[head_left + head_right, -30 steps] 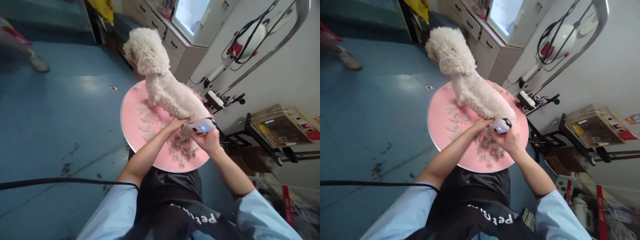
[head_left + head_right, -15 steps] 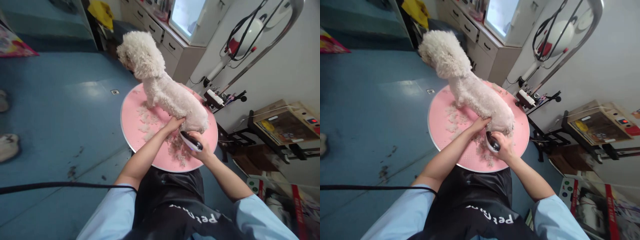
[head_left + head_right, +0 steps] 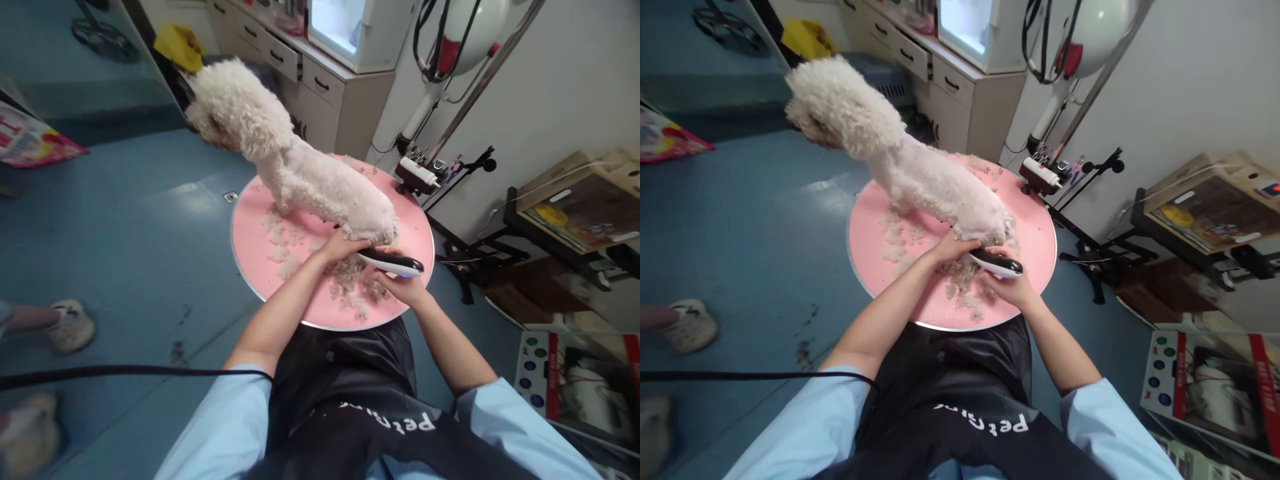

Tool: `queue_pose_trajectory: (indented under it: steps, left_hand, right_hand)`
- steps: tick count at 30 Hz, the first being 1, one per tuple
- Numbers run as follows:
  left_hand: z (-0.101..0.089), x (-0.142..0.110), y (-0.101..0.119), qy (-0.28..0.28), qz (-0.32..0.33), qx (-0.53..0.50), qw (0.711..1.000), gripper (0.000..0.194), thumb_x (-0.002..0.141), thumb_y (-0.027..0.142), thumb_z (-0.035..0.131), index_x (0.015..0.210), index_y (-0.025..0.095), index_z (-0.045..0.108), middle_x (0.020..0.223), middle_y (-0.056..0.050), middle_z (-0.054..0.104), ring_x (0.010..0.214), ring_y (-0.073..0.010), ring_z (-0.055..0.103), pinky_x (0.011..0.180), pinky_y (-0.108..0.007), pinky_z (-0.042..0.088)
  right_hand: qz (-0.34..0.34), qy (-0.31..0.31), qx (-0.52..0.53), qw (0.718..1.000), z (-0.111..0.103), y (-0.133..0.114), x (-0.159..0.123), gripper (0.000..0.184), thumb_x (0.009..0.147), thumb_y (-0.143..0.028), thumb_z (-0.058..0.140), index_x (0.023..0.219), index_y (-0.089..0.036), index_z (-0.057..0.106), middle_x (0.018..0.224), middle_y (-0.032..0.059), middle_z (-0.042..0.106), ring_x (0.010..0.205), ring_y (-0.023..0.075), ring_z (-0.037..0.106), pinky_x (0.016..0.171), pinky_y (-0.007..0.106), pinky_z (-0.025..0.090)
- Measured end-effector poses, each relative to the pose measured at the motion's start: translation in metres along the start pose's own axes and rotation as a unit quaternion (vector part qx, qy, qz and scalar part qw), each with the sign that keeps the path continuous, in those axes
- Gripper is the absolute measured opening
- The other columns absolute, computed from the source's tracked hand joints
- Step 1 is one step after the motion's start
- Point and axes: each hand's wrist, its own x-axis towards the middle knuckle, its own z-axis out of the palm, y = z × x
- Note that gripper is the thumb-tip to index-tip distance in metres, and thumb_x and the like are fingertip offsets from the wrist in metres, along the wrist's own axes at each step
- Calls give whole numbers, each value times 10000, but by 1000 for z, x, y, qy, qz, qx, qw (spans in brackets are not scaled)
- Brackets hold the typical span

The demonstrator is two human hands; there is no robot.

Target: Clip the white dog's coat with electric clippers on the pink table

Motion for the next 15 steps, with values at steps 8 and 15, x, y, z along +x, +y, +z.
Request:
queue_pose_trajectory:
  steps: [8, 15]
  left_hand:
    - [12, 2, 1, 31, 18, 15, 999, 435, 686, 366, 768, 1058, 147, 713, 1172, -114, 736, 1158, -265, 652, 1082, -417, 432]
    - [16, 4, -4, 67, -1, 29, 997, 472, 671, 367, 788, 1073, 131, 716, 1186, -136, 729, 1147, -275, 661, 1059, -423, 456]
  right_hand:
    - [-26, -110, -49, 992, 4, 6, 14, 319, 774, -310, 716, 1055, -207, 605, 986, 68, 709, 907, 229, 707, 831, 402, 582]
    - [-76, -13, -64, 995, 11, 9, 12, 338, 820, -388, 666, 1108, -230, 587, 1052, 89, 700, 987, 246, 698, 893, 418, 573]
